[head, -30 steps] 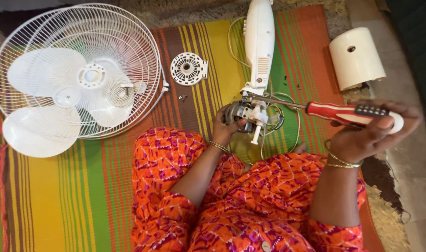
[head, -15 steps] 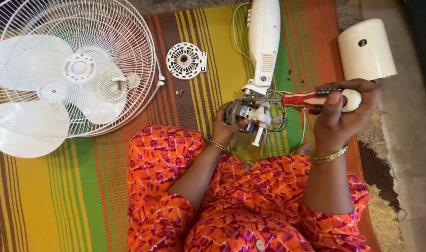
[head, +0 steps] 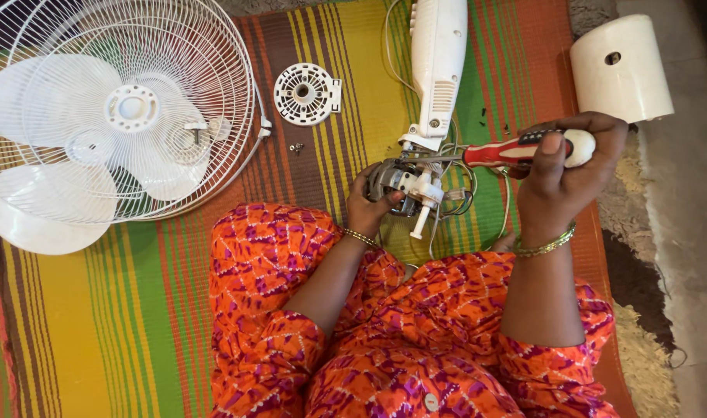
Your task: The person sits on a mat and repairs a disassembled electric fan. They use a screwdriver to tighten screws on the fan motor housing, repeatedly adjusting the motor and wires while seated.
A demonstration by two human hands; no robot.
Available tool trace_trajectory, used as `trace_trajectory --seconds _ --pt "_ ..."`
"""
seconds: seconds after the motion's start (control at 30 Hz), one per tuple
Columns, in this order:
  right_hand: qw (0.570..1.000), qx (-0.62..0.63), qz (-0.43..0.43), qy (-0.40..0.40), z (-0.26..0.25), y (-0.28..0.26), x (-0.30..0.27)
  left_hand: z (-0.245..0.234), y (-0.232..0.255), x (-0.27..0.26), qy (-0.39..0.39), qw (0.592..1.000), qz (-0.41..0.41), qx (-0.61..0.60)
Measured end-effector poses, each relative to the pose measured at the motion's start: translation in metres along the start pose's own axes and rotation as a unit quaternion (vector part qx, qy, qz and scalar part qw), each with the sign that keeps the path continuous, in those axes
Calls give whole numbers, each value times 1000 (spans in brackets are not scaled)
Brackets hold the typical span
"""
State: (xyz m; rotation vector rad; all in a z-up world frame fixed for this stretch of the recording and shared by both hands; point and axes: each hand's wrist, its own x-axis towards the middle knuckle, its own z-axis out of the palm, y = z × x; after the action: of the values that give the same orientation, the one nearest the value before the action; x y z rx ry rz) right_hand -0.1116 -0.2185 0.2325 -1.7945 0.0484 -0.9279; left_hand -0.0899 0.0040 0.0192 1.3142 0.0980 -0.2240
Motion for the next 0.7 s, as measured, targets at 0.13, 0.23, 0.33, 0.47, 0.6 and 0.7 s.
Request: trace_trajectory --seconds 0.13,0.23,0.33,0.47,0.6,0.7 --pt "1000 -8 8 -9 6 -2 -1 -1 0 1 -17 1000 3 -20" --pt "999 -41 0 -9 8 -1 -2 -1 -2 2 -19 999 1 -39" --pt "1000 -26 -1 -10 8 -3 -4 -1 -3 2 -14 998 3 -59" --pt "1000 -13 -9 -8 6 -3 -3 0 -3 3 -17 998 0 -62" --pt "998 -56 -34 0 7 3 0 0 0 3 -15 998 -11 -62" --pt "998 -58 -30 0 8 2 1 0 2 1 -14 998 -13 -56"
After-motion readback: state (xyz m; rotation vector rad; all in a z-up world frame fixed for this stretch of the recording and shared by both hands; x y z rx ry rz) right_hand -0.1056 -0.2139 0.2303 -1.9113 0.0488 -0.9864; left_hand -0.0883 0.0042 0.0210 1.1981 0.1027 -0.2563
